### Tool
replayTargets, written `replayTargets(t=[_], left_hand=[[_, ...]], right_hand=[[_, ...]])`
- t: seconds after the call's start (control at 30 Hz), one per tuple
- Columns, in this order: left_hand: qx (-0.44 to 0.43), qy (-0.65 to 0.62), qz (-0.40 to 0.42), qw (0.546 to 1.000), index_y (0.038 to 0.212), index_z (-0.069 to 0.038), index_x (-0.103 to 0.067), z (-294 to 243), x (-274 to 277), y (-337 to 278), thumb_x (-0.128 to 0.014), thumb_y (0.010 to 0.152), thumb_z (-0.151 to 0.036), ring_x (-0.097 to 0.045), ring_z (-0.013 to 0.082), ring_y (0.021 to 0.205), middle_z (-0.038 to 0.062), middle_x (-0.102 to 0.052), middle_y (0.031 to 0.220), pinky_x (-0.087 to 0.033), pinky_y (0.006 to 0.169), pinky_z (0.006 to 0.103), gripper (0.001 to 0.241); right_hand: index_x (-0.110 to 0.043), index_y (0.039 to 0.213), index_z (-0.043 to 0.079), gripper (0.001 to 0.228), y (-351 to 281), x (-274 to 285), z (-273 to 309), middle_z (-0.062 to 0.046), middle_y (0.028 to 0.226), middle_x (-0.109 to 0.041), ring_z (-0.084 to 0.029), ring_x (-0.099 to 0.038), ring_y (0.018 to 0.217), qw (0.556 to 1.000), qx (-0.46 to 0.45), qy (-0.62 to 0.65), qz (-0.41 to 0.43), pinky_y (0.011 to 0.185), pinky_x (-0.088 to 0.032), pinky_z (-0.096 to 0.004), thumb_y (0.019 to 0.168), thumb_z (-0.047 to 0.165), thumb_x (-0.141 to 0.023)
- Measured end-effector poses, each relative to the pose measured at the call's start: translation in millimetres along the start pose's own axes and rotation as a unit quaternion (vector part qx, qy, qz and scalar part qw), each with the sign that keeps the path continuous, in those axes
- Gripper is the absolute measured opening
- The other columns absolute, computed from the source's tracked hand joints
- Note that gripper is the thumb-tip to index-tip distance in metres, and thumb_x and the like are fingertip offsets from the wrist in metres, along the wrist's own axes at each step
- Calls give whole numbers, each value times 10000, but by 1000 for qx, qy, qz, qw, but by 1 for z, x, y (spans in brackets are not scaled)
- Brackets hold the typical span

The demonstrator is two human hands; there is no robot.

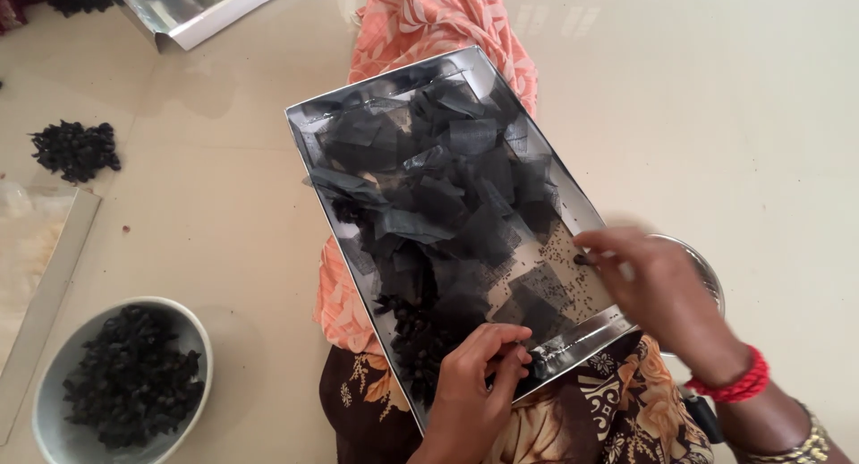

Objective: The person picks up a piece of black paper from a metal tray and places a small amount of dark material into it from a bowl, then rolls the paper and secures it by hand.

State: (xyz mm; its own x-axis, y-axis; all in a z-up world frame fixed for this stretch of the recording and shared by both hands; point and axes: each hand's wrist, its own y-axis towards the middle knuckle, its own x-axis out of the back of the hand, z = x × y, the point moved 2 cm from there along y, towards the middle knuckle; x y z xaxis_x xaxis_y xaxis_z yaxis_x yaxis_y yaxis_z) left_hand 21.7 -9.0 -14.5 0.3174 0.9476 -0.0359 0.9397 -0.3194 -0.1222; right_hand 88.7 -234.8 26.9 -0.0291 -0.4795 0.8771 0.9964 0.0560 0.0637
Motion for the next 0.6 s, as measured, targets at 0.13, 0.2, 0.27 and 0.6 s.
replayTargets(t=[0.13,0.2,0.27,0.6], left_hand=[[4,8,1,1000,1122,26,-678,-1,-1,0,-599,987,-10,-735,142,877,88,-693,1052,-630,726,267,161],[4,11,1,1000,1118,24,-680,-1,-1,0,-597,987,-10,-737,140,877,87,-694,1057,-631,723,263,159],[3,13,1,1000,1114,22,-682,1,0,1,-594,988,-10,-740,139,878,87,-695,1061,-632,721,259,157],[18,-4,-1,1000,1106,31,-679,7,-2,4,-592,991,-3,-736,136,876,77,-689,1019,-620,731,259,148]], right_hand=[[-720,1177,41,253,3,-31,-2,-119,1172,-752,-272,-708,1076,975,212,36,53,914,-548,-352,928,51,-673],[-683,1207,25,351,9,-35,12,-121,1194,-724,-285,-668,1084,974,210,5,84,895,-527,-387,856,33,-680],[-646,1237,10,454,12,-39,20,-122,1215,-697,-297,-628,1092,971,208,-27,116,877,-505,-421,785,15,-687],[-639,1077,66,241,9,-39,1,-92,1025,-663,-283,-658,946,979,109,-18,173,797,-501,-421,843,28,-677]])
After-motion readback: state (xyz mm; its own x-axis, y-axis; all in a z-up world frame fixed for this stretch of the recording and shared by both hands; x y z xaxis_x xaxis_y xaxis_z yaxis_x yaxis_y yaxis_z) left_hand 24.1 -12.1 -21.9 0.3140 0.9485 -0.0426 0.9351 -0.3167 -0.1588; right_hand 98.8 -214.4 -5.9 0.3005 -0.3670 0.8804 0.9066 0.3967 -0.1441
